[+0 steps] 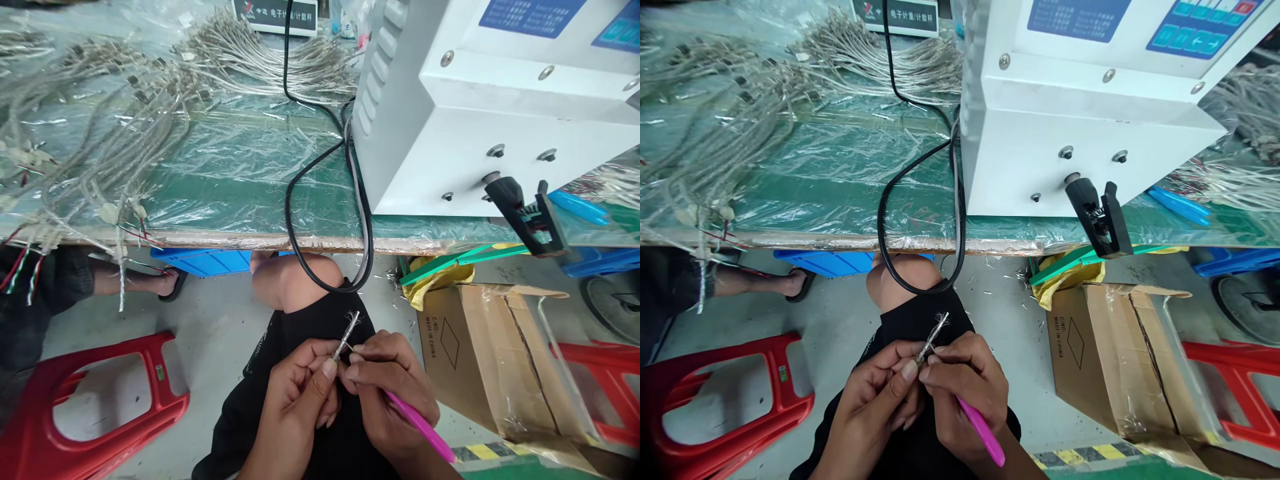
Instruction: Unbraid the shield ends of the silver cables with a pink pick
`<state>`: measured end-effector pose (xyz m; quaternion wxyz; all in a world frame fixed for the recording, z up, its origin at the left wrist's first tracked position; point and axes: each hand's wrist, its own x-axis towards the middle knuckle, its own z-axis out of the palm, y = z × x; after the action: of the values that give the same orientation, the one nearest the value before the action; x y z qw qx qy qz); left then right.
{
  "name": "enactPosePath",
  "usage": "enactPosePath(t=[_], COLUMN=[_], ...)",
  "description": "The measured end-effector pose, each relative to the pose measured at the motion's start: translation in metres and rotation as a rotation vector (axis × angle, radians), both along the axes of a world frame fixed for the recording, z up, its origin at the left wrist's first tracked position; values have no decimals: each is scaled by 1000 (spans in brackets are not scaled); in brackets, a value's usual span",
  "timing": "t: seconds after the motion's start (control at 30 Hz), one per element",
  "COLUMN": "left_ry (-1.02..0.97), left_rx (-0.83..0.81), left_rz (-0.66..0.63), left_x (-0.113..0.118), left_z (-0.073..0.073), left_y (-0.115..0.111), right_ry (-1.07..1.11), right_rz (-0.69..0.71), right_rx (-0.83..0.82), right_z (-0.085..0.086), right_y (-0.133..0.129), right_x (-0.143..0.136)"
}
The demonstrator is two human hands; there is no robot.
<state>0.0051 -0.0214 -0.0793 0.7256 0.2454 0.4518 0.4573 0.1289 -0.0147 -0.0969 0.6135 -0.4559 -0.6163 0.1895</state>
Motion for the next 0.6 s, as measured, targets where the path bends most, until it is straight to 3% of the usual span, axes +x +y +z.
enactPosePath(t=[0.3, 0.5, 0.6], left_ry=[5, -49, -62], left_rx=[51, 80, 67], left_rz=[-84, -66, -49], left_x=[-4, -7, -6], left_z=[-2, -8, -9], left_y=[1, -3, -3], right_ry=[34, 184, 193], right_rz=[-50, -364, -324], right_rx=[-93, -255, -226], right_z=[-3, -8, -7], right_y=[3, 22, 21], right_x=[5, 13, 12])
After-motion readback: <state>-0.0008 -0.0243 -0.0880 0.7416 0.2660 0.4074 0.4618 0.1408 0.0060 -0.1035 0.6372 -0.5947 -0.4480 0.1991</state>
